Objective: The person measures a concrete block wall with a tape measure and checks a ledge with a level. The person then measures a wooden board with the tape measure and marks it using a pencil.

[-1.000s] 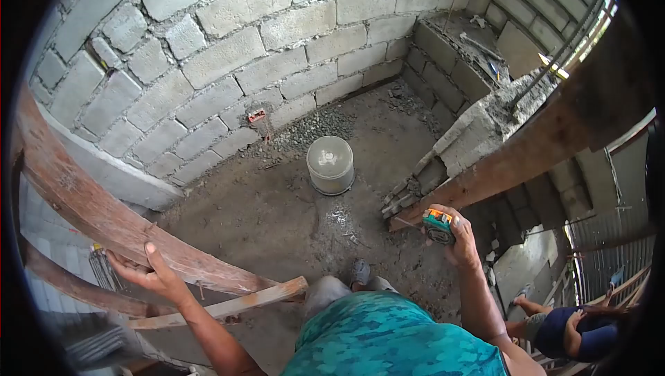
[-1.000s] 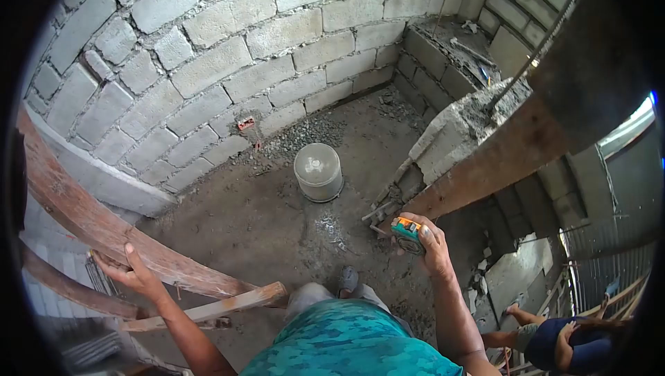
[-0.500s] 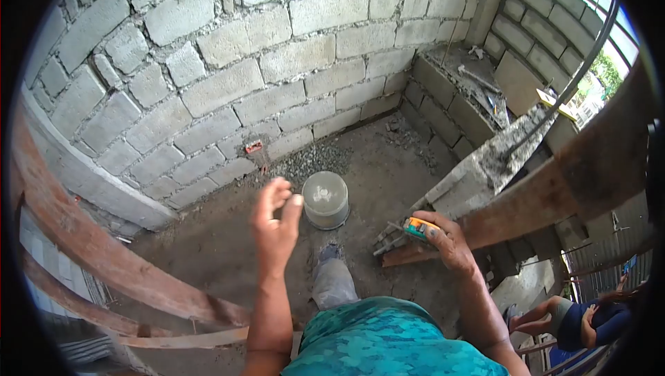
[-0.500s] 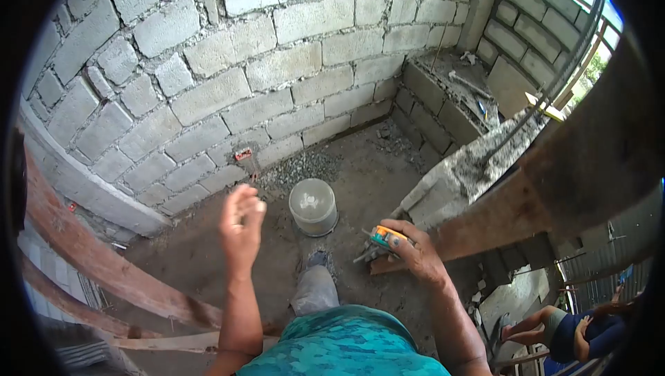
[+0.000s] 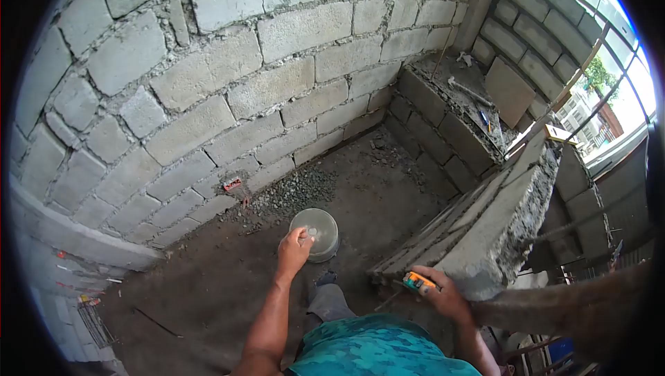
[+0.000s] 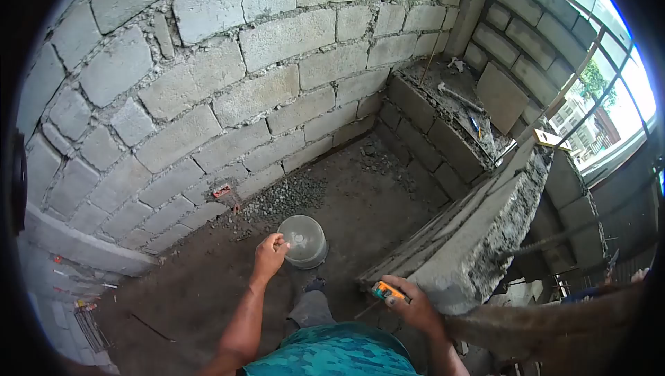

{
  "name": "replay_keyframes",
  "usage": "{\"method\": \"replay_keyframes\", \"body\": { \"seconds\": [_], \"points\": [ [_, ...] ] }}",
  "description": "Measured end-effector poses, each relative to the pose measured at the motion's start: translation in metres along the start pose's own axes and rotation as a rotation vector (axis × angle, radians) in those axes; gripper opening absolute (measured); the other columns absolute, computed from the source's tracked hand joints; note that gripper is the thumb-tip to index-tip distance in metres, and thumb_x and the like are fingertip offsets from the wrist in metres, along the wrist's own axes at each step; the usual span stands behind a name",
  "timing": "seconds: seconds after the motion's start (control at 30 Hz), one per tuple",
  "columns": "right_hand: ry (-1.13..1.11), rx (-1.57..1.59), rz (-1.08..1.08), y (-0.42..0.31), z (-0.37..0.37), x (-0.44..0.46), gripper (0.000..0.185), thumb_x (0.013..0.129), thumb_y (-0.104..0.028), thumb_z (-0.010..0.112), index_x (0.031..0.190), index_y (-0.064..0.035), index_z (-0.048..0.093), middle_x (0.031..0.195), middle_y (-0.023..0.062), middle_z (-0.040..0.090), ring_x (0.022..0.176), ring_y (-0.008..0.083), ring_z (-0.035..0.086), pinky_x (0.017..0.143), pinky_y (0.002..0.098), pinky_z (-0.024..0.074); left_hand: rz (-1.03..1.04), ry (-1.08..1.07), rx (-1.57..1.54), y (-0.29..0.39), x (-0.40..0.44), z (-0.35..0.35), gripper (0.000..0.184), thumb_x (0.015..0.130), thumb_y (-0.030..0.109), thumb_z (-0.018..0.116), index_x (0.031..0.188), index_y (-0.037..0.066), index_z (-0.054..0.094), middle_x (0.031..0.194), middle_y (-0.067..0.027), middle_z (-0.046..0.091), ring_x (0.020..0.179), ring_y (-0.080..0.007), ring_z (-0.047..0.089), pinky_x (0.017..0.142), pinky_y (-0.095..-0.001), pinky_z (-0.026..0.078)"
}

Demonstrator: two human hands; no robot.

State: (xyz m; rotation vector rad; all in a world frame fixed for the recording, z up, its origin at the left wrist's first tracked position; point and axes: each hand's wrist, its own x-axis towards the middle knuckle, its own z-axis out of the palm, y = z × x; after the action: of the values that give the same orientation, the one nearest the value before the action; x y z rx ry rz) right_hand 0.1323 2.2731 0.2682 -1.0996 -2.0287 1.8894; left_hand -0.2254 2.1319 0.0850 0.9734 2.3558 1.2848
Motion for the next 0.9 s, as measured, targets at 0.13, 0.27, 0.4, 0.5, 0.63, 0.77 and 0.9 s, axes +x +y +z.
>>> {"method": "replay_keyframes", "body": {
  "seconds": [0.13, 0.27, 0.4, 0.5, 0.63, 0.77, 0.9],
  "points": [
    [-0.087, 0.022, -0.032, -0.014, 0.02, 0.044, 0.052, 0.093, -0.022, 0.066, 0.139, -0.0014, 0.054, 0.133, 0.0119, 0.06, 0.123, 0.02, 0.055, 0.107, 0.032, 0.04, -0.084, -0.057, 0.013, -0.03, 0.039, -0.003, 0.039, 0.084, 0.021, 0.074, 0.115, -0.001, 0.066, 0.098, -0.0157, 0.073, 0.09, -0.0257, 0.071, 0.079, -0.0366, 0.055],
    [-0.095, 0.086, 0.009, -0.018, 0.031, 0.079, 0.053, 0.093, -0.023, 0.067, 0.139, 0.0002, 0.054, 0.131, 0.0108, 0.061, 0.123, 0.0197, 0.055, 0.107, 0.0319, 0.0397, -0.116, -0.058, 0.029, -0.053, 0.07, -0.011, 0.039, 0.085, 0.022, 0.073, 0.115, -0.001, 0.066, 0.097, -0.0163, 0.073, 0.091, -0.0261, 0.071, 0.08, -0.0367, 0.055],
    [-0.057, 0.148, 0.076, -0.024, 0.027, 0.098, 0.052, 0.093, -0.022, 0.067, 0.138, 0.001, 0.054, 0.129, 0.011, 0.061, 0.121, 0.0189, 0.055, 0.105, 0.0322, 0.0411, -0.222, -0.062, 0.003, -0.076, 0.086, -0.021, 0.038, 0.085, 0.022, 0.073, 0.114, -0.001, 0.067, 0.098, -0.017, 0.073, 0.091, -0.0283, 0.071, 0.081, -0.0377, 0.054],
    [0.067, 0.154, 0.105, -0.019, 0.026, 0.102, 0.052, 0.093, -0.022, 0.067, 0.137, 0.0015, 0.054, 0.127, 0.0118, 0.061, 0.118, 0.0186, 0.056, 0.103, 0.0325, 0.0429, -0.222, -0.063, 0.014, -0.091, 0.089, -0.028, 0.037, 0.085, 0.021, 0.073, 0.113, -0.001, 0.067, 0.096, -0.0169, 0.073, 0.09, -0.0307, 0.071, 0.081, -0.0386, 0.054],
    [0.07, 0.147, 0.112, -0.03, 0.026, 0.103, 0.052, 0.093, -0.023, 0.068, 0.136, 0.0025, 0.054, 0.126, 0.013, 0.061, 0.117, 0.0189, 0.056, 0.102, 0.0326, 0.044, -0.272, -0.046, 0.06, -0.095, 0.086, -0.036, 0.037, 0.085, 0.022, 0.072, 0.114, -0.001, 0.067, 0.097, -0.0167, 0.074, 0.091, -0.0305, 0.071, 0.083, -0.0387, 0.054],
    [0.106, 0.082, 0.043, -0.018, 0.027, 0.099, 0.052, 0.09, -0.026, 0.066, 0.134, 0.0011, 0.057, 0.125, 0.0109, 0.061, 0.117, 0.021, 0.057, 0.102, 0.0337, 0.0434, -0.296, -0.009, 0.063, -0.089, 0.064, -0.049, 0.038, 0.086, 0.023, 0.072, 0.115, -0.001, 0.067, 0.099, -0.0175, 0.073, 0.093, -0.0301, 0.071, 0.084, -0.0384, 0.054],
    [0.046, 0.068, -0.047, -0.012, 0.02, 0.095, 0.053, 0.089, -0.025, 0.065, 0.133, 0.002, 0.056, 0.125, 0.0116, 0.06, 0.117, 0.0214, 0.056, 0.103, 0.0338, 0.0426, -0.36, 0.056, 0.037, -0.08, 0.044, -0.065, 0.04, 0.087, 0.023, 0.07, 0.119, 0.0, 0.066, 0.103, -0.0132, 0.073, 0.093, -0.0209, 0.069, 0.084, -0.0351, 0.052]
  ]
}}
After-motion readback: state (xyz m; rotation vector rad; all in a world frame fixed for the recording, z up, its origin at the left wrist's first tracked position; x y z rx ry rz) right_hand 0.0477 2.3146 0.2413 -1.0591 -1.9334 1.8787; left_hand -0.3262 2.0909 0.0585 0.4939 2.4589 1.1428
